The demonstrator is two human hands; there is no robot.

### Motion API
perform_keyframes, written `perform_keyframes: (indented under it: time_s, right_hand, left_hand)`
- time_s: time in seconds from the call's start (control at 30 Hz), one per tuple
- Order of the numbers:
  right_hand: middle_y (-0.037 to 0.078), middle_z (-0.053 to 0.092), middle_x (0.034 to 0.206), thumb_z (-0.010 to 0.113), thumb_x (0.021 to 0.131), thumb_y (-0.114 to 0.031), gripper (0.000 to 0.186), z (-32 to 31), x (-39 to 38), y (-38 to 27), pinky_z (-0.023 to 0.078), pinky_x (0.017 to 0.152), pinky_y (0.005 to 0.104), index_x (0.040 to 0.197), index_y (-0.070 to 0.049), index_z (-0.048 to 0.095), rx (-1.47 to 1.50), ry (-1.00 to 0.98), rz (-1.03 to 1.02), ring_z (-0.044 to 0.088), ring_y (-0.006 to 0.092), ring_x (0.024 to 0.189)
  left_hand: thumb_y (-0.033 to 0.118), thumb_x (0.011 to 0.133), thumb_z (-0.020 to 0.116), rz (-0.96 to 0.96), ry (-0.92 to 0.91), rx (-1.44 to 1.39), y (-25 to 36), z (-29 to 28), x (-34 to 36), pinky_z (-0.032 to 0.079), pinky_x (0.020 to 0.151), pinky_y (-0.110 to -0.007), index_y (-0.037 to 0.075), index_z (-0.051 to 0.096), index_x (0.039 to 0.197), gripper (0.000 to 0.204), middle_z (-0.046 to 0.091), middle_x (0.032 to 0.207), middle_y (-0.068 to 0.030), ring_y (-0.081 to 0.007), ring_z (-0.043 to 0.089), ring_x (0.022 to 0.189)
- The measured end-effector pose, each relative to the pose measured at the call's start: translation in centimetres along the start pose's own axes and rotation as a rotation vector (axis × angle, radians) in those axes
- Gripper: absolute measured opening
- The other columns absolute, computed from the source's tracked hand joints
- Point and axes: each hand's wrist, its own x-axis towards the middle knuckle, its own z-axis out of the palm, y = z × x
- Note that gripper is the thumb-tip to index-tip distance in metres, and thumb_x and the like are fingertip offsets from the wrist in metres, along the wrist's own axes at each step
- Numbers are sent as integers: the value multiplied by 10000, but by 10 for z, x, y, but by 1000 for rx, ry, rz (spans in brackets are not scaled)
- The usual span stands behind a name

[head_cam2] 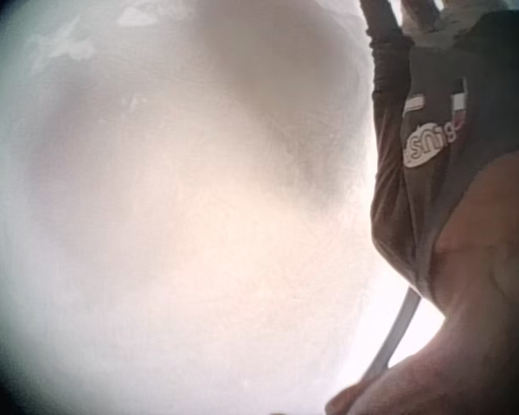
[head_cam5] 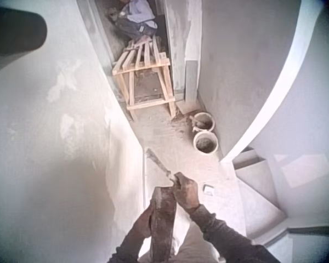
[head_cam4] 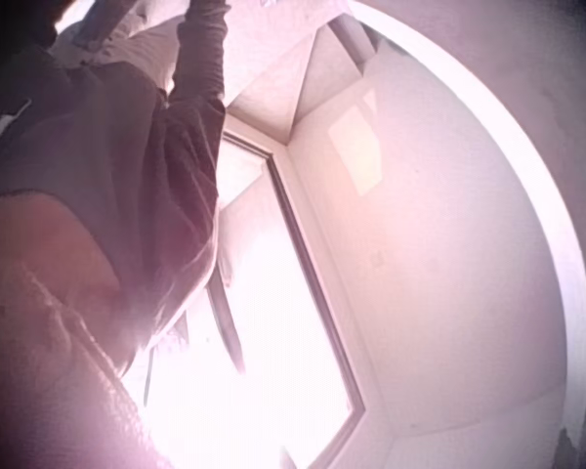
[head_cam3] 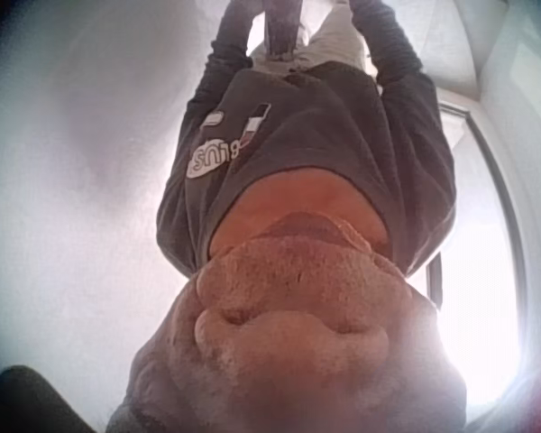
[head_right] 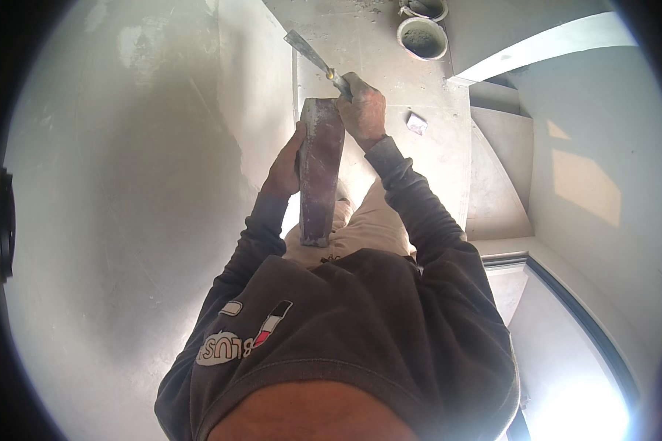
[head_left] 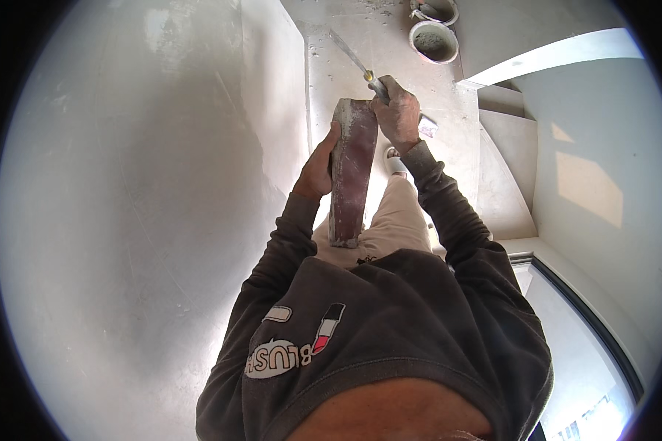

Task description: The person applies plaster to a wall using a trowel and a hawk, smoothing the surface in repeated strokes. The person occasionally scrapes excess material from the trowel and continues working on the same wall section.

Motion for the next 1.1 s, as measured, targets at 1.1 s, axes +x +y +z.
perform_keyframes:
  time_s: [1.1]
  right_hand:
    - [0,629,804,584,846,77,288,25,-6,20,504,645,245,1119,6,640,673,-68,378,580,82,698]
  left_hand:
    - [550,1075,423,-83,59,-43,1,-27,10,611,829,-320,73,577,1344,568,707,1153,-83,-152,704,965]
